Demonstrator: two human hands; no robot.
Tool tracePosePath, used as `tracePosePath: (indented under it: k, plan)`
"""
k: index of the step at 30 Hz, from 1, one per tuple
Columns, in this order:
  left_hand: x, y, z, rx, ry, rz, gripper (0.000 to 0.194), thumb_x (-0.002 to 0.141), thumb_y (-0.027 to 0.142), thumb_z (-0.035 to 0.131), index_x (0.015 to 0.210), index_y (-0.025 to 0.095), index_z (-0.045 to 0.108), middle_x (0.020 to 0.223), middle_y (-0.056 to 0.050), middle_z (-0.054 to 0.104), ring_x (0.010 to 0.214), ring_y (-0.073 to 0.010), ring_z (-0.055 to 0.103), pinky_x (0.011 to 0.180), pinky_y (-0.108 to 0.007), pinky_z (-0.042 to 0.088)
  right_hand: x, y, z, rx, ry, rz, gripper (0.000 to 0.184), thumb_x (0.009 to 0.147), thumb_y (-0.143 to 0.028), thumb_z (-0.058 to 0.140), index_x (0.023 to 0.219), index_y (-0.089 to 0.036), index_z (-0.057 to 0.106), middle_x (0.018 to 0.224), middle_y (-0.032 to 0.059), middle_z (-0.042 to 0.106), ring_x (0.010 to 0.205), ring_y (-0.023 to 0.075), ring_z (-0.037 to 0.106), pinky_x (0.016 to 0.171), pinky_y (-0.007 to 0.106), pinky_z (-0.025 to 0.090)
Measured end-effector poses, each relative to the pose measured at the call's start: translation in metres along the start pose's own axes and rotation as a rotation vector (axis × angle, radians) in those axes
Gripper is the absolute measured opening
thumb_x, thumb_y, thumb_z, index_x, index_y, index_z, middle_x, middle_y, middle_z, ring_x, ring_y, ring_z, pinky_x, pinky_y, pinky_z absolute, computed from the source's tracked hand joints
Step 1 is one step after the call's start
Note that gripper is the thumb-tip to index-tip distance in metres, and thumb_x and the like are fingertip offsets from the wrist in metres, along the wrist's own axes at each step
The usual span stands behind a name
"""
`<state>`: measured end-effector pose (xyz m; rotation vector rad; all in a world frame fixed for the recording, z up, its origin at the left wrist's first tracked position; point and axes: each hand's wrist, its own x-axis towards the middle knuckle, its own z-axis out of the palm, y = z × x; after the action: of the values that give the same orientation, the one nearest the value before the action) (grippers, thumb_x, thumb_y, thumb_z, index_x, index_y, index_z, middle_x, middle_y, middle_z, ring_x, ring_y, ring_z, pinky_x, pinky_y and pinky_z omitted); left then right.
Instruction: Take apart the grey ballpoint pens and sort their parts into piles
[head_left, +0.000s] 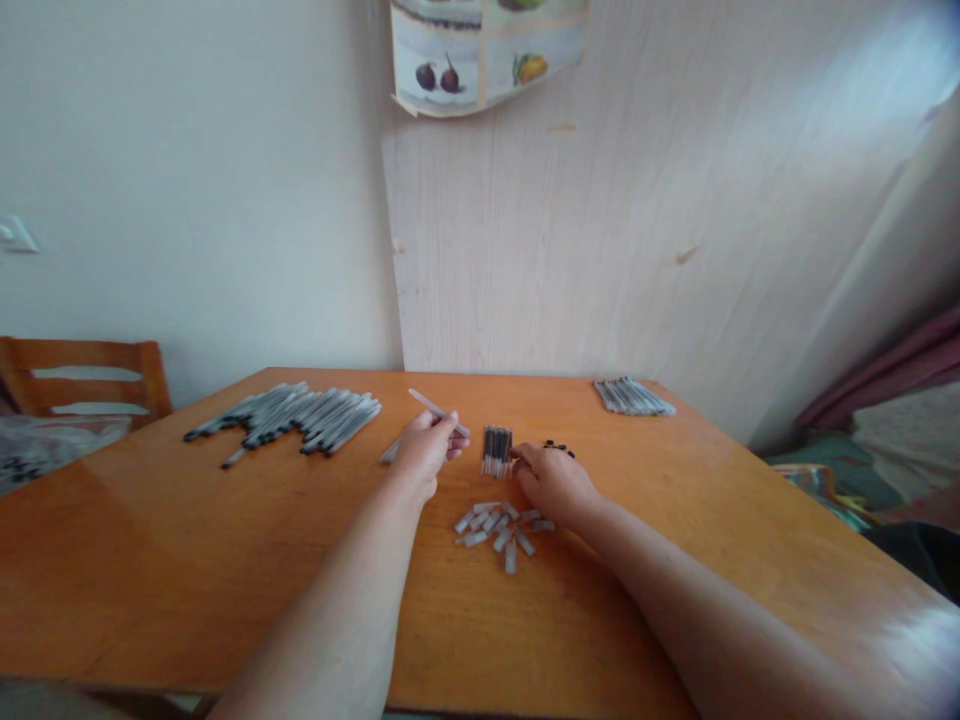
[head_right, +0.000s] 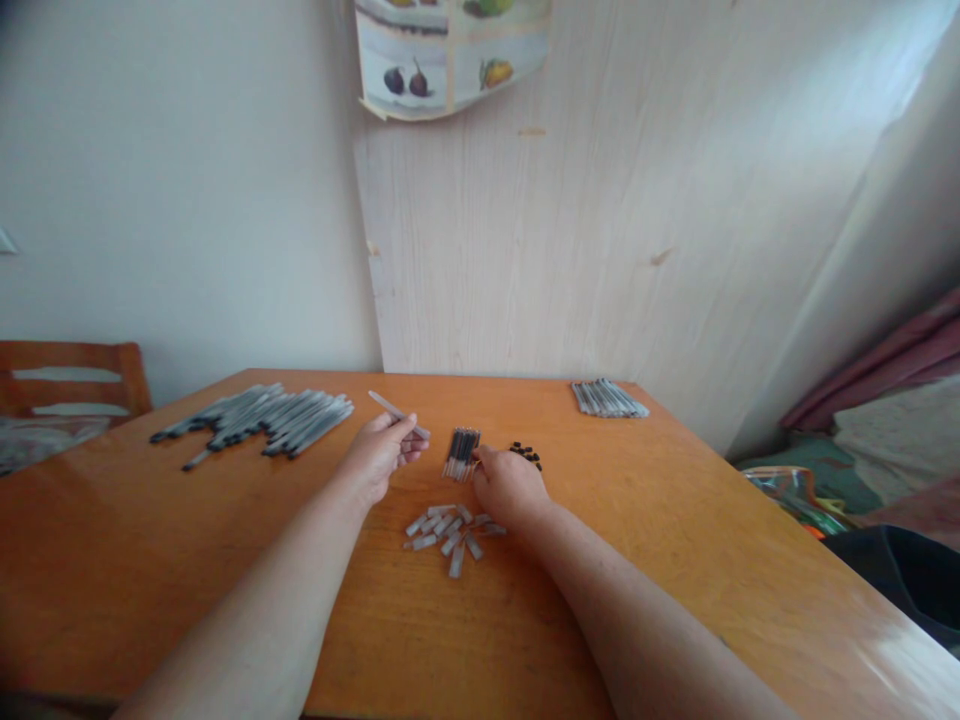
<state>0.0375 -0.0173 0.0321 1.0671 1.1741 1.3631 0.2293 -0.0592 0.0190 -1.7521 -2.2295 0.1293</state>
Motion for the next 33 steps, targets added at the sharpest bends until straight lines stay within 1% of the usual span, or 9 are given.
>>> tracePosePath:
  k: [6,13,17,20,23,26,30,33]
  plan:
    - [0.001,0.001,-0.002,0.005,0.011,0.014,0.019,0.08,0.033,0.063,0.082,0.015,0.056,0.074,-0.007,0.069,0.058,-0.0119,0.064,0.051,-0.02,0.045,0.0,0.001,-0.001,0.013,0.019,0.04,0.035,0.091,-0.025,0.038,0.118,-0.023,0.06,0.106,0.009,0.071,0.097,0.0209,0.065,0.078,0.028,0.041]
    - [0.002,0.002,-0.005,0.029,0.045,0.029,0.023,0.077,0.037,0.065,0.078,0.015,0.058,0.071,-0.006,0.069,0.055,-0.0108,0.063,0.05,-0.019,0.044,-0.003,-0.006,-0.006,0.027,-0.039,0.033,0.039,0.088,-0.022,0.042,0.125,-0.023,0.055,0.107,0.0087,0.071,0.097,0.0203,0.065,0.079,0.027,0.042]
    - [0.003,0.002,-0.006,0.044,0.049,0.041,0.024,0.076,0.038,0.065,0.077,0.015,0.058,0.072,-0.006,0.069,0.055,-0.0102,0.062,0.05,-0.019,0.044,-0.004,-0.006,-0.008,0.04,-0.042,0.044,0.039,0.089,-0.022,0.041,0.126,-0.022,0.055,0.107,0.0086,0.071,0.098,0.0195,0.065,0.082,0.027,0.042]
    - [0.005,0.002,-0.008,0.048,0.064,0.049,0.025,0.076,0.038,0.065,0.076,0.015,0.057,0.072,-0.006,0.068,0.054,-0.0096,0.061,0.05,-0.018,0.043,-0.002,-0.002,-0.006,0.036,-0.021,0.082,0.038,0.09,-0.024,0.039,0.125,-0.022,0.056,0.107,0.0086,0.071,0.098,0.0194,0.065,0.082,0.027,0.042]
    - [0.006,0.005,-0.01,0.059,0.095,0.062,0.022,0.075,0.037,0.063,0.077,0.015,0.058,0.07,-0.005,0.066,0.054,-0.0097,0.06,0.049,-0.018,0.043,0.0,0.003,-0.002,0.022,0.034,0.118,0.036,0.091,-0.026,0.037,0.122,-0.022,0.057,0.106,0.0089,0.071,0.097,0.0204,0.065,0.08,0.028,0.043]
    - [0.005,0.01,-0.013,0.062,0.138,0.082,0.019,0.074,0.034,0.062,0.078,0.016,0.059,0.067,-0.002,0.063,0.053,-0.0093,0.058,0.048,-0.019,0.042,0.0,0.005,0.0,0.013,0.08,0.117,0.035,0.092,-0.028,0.036,0.119,-0.022,0.058,0.104,0.0086,0.071,0.095,0.0209,0.065,0.077,0.028,0.043]
    - [0.004,0.018,-0.019,0.085,0.196,0.126,0.017,0.069,0.028,0.06,0.081,0.016,0.061,0.063,0.001,0.059,0.051,-0.0085,0.053,0.047,-0.019,0.04,-0.001,0.007,-0.001,0.013,0.084,0.108,0.036,0.092,-0.029,0.037,0.121,-0.022,0.057,0.103,0.0087,0.071,0.095,0.0203,0.065,0.076,0.027,0.042]
    - [0.006,0.019,-0.024,0.164,0.222,0.152,0.017,0.067,0.025,0.057,0.081,0.017,0.062,0.062,0.002,0.057,0.053,-0.0093,0.052,0.048,-0.019,0.039,-0.002,0.008,-0.002,0.009,0.088,0.105,0.036,0.092,-0.031,0.037,0.12,-0.022,0.058,0.101,0.0089,0.072,0.095,0.0205,0.065,0.075,0.027,0.042]
